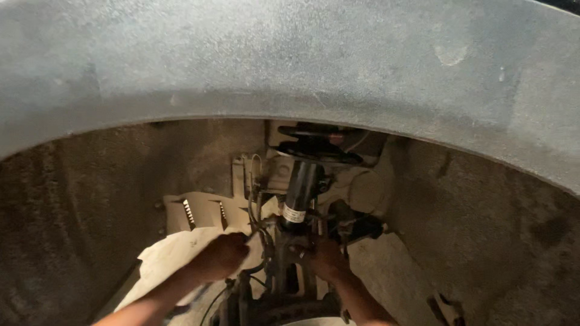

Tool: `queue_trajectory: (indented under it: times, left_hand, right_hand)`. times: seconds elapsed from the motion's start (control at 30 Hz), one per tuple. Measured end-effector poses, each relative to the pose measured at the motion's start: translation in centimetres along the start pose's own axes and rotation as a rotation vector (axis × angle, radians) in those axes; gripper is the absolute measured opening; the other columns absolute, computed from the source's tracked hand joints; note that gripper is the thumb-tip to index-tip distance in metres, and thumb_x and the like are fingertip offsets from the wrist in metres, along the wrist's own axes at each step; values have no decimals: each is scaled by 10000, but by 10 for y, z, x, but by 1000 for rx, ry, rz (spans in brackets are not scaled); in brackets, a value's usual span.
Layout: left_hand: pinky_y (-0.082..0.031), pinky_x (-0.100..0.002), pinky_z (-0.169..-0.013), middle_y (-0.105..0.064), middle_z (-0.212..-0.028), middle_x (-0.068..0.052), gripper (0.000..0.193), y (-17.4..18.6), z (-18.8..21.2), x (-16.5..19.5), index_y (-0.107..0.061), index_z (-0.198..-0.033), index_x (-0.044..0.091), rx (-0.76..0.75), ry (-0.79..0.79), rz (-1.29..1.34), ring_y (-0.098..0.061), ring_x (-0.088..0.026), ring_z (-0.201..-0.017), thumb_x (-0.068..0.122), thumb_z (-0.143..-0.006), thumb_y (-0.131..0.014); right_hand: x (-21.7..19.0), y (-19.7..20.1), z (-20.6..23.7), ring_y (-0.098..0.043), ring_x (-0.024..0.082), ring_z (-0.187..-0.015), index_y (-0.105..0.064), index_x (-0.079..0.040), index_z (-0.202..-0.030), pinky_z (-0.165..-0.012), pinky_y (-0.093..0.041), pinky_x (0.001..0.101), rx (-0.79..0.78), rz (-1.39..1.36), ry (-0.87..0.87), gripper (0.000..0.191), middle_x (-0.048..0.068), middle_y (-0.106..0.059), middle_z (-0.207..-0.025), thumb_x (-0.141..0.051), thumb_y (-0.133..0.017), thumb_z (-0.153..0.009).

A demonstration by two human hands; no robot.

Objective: The person uses a wrench to tighten bolts on the car's suspension system, specifically focusing on the strut and brake assembly area. The hands repeatedly adjust the wrench and apply torque to secure the components.

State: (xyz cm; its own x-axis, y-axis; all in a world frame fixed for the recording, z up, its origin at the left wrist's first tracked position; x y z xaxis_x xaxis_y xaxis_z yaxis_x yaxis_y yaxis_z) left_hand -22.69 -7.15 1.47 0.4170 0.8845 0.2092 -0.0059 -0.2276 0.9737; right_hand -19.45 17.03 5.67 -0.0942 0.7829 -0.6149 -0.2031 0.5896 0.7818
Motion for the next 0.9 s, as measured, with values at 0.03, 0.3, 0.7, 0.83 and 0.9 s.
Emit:
queue_trajectory:
  times: [0.03, 0.3, 0.7, 0.83, 0.9]
  left_hand:
    - [-509, -459, -758, -692, -1010, -183, 235, -3, -2, 3, -678, -1022, 1, 17, -44, 3, -658, -324, -860, 182, -1105, -554]
    - [-433, -305, -418, -660, -750, -51, 182, 4, 51, -43, -687, -1042, 53, 297, 116, 1034, -553, -127, -519, 29, -864, -653]
    - [-477, -359, -436, -724, -777, -93, 222, 36, -7, 18, -629, -1192, 81, 159, 507, 986, -552, -182, -457, 191, -1013, -560]
    - [-617, -305, -522, -668, -1082, -42, 241, 55, -51, 41, -785, -1097, 108, 171, 203, 144, -749, -171, -555, 128, -928, -613]
    - [-612, -315, -572, -736, -941, -77, 186, 40, -60, 41, -781, -1041, 87, 55, 188, -308, -737, -168, -673, 156, -888, -702]
  right_hand:
    - [1, -1, -1, -720, 267, -1004, -711, -151, -1252, -929, -551, 462, -1, -4, -6, 521, 89, -752, -1113, -545, -677, -911]
    - [10, -8, -18, -724, 285, -986, -723, -118, -1206, -907, -559, 434, 79, 22, 166, 491, 120, -759, -1098, -498, -705, -896]
    - [-1, -19, -12, -693, 312, -1025, -709, -97, -1216, -901, -542, 429, 110, -37, 227, 454, 145, -729, -1141, -426, -710, -904]
    - [-3, -6, -12, -665, 329, -1076, -680, -101, -1277, -898, -523, 466, 168, -260, 297, 445, 143, -699, -1217, -320, -690, -889]
    - [-1, -14, -14, -681, 336, -1042, -678, -95, -1265, -895, -531, 469, 143, -109, 303, 425, 152, -716, -1167, -362, -668, -934]
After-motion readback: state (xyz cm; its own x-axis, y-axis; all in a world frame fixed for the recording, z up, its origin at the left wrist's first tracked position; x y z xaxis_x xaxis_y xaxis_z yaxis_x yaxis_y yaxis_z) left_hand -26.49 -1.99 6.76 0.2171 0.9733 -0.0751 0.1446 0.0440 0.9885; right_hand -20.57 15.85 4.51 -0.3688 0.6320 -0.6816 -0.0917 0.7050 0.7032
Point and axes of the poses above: each hand's wrist, its own z-axis away from the middle knuckle, its own y-axis out of the back of the hand, x = y × z, the point moved 10 cm from there along -z, towards the middle knuckle
